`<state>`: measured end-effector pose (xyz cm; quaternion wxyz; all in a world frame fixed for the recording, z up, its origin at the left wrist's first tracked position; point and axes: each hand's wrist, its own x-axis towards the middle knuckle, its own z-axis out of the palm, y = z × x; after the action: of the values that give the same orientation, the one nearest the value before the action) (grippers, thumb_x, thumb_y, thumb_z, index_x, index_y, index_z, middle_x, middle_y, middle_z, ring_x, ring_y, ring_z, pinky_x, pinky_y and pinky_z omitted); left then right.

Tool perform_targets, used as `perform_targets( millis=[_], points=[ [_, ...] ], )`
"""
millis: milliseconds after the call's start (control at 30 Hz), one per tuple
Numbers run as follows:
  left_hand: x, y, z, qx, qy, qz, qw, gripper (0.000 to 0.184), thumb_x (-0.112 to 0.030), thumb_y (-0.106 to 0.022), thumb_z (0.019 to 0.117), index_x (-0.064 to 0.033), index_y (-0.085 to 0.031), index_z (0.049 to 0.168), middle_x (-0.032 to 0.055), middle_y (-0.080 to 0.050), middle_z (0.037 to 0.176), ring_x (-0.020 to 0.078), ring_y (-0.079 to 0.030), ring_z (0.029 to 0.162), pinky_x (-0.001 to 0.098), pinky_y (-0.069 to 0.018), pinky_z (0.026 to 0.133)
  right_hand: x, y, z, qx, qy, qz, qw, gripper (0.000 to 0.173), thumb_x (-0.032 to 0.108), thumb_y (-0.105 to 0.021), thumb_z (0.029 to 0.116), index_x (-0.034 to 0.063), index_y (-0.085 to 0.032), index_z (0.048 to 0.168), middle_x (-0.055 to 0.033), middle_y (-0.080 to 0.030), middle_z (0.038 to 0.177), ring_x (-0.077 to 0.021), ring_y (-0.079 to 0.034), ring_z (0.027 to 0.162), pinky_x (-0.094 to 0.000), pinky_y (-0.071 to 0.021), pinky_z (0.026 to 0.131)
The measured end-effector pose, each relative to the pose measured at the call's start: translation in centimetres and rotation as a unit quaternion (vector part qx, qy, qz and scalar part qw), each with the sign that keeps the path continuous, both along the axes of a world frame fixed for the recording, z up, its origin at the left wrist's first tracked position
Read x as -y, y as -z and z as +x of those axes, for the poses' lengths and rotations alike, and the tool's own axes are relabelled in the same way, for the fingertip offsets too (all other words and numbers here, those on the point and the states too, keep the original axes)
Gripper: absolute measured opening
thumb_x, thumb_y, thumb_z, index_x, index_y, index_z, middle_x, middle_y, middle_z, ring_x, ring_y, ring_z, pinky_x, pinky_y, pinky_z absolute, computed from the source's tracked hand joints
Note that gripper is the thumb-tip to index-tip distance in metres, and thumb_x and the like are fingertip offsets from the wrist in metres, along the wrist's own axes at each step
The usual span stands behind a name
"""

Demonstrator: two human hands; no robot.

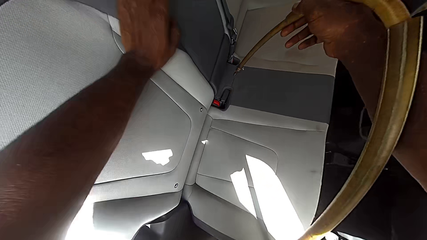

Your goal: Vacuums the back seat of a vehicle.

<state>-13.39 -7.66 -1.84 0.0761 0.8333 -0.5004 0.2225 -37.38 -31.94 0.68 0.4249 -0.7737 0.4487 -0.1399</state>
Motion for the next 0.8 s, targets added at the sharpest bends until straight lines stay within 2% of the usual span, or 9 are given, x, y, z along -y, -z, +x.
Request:
perform_targets(
  millis=[67,100,200,267,333,500,600,700,800],
  points=[
    [2.9,6.9,-4.8,-0.075,0.136,0.028,0.988,0.03,-0.016,-0.05,0.1004,0.0014,-0.069,0.116,0.0253,-0.067,0.118,0.0447,-0.063,0.116,0.0585,-0.047,0.101,-0.5,-0.9,-0.7,0.017,0.021,-0.015,1.0,0.029,0.043,-0.045,0.1101,0.0216,-0.063,0.106,0.0111,-0.07,0.089,0.0018,-0.063,0.067,-0.0148,-0.0472,0.057],
    [4.5,10.0,-7.5,-0.152,0.128,0.073,0.977,0.027,-0.013,-0.054,0.0993,0.0,-0.071,0.116,0.0223,-0.068,0.119,0.0408,-0.064,0.116,0.055,-0.0498,0.1,-0.6,-1.4,-1.1,0.016,0.028,-0.026,0.999,0.029,0.044,-0.044,0.1102,0.022,-0.063,0.11,0.0108,-0.07,0.092,0.0015,-0.063,0.07,-0.0154,-0.0469,0.057],
    [9.9,16.2,-12.5,-0.397,-0.02,0.19,0.898,0.034,-0.013,-0.058,0.099,0.0013,-0.062,0.129,0.0248,-0.062,0.131,0.0419,-0.062,0.121,0.0588,-0.0535,0.095,-1.1,-2.6,-2.9,-0.001,0.047,-0.055,0.997,0.034,0.045,-0.04,0.1112,0.0197,-0.061,0.117,0.0085,-0.067,0.098,-0.0003,-0.061,0.074,-0.0185,-0.0458,0.061],
    [12.6,19.8,-12.9,-0.456,-0.097,0.195,0.863,0.039,-0.017,-0.062,0.0976,-0.0002,-0.059,0.133,0.0269,-0.062,0.132,0.0441,-0.063,0.121,0.0618,-0.0539,0.092,-1.4,-2.4,-4.8,0.021,0.066,-0.091,0.993,0.032,0.043,-0.045,0.1104,0.0173,-0.064,0.111,0.0077,-0.07,0.09,-0.0011,-0.065,0.067,-0.0184,-0.0502,0.055],
    [14.6,22.2,-12.7,-0.459,-0.139,0.189,0.857,0.039,-0.018,-0.059,0.0994,-0.0022,-0.058,0.135,0.0263,-0.062,0.132,0.0441,-0.063,0.121,0.0622,-0.054,0.092,-1.1,-1.6,-6.8,0.064,0.078,-0.116,0.988,0.028,0.039,-0.052,0.1083,0.0157,-0.067,0.104,0.0055,-0.074,0.085,-0.0043,-0.069,0.063,-0.0206,-0.0543,0.05],
    [17.8,23.7,-12.0,-0.432,-0.171,0.18,0.867,0.038,-0.021,-0.063,0.0983,0.0029,-0.062,0.127,0.027,-0.062,0.132,0.043,-0.062,0.122,0.0619,-0.0541,0.093,-0.6,0.5,-12.6,0.076,0.029,-0.175,0.981,0.03,0.033,-0.053,0.1078,0.0141,-0.07,0.091,0.0046,-0.074,0.082,-0.0032,-0.069,0.062,-0.0205,-0.0552,0.051],
    [18.3,23.5,-11.5,-0.431,-0.168,0.196,0.865,0.041,-0.022,-0.067,0.0974,0.0047,-0.061,0.127,0.0282,-0.062,0.132,0.0435,-0.062,0.121,0.062,-0.0536,0.093,-0.4,1.5,-14.9,0.085,0.044,-0.156,0.983,0.031,0.031,-0.054,0.1081,0.012,-0.071,0.091,0.0026,-0.075,0.082,-0.0042,-0.069,0.061,-0.0207,-0.0553,0.051],
    [19.3,23.6,-10.8,-0.434,-0.175,0.224,0.855,0.045,-0.022,-0.07,0.0959,0.0038,-0.058,0.131,0.027,-0.062,0.129,0.0401,-0.067,0.113,0.058,-0.0555,0.091,-0.4,2.3,-16.5,0.108,0.08,-0.113,0.984,0.03,0.029,-0.053,0.1087,0.0105,-0.07,0.092,0.0012,-0.076,0.084,-0.0059,-0.069,0.06,-0.0211,-0.0549,0.051],
    [20.4,23.6,-10.5,-0.415,-0.172,0.241,0.86,0.047,-0.024,-0.072,0.0933,0.0039,-0.06,0.129,0.0274,-0.063,0.128,0.0409,-0.066,0.116,0.0595,-0.0542,0.092,-0.2,3.5,-17.8,0.117,0.098,-0.096,0.983,0.029,0.025,-0.055,0.1081,0.0076,-0.072,0.091,-0.0002,-0.075,0.08,-0.0057,-0.068,0.059,-0.021,-0.054,0.05]
  ],
)
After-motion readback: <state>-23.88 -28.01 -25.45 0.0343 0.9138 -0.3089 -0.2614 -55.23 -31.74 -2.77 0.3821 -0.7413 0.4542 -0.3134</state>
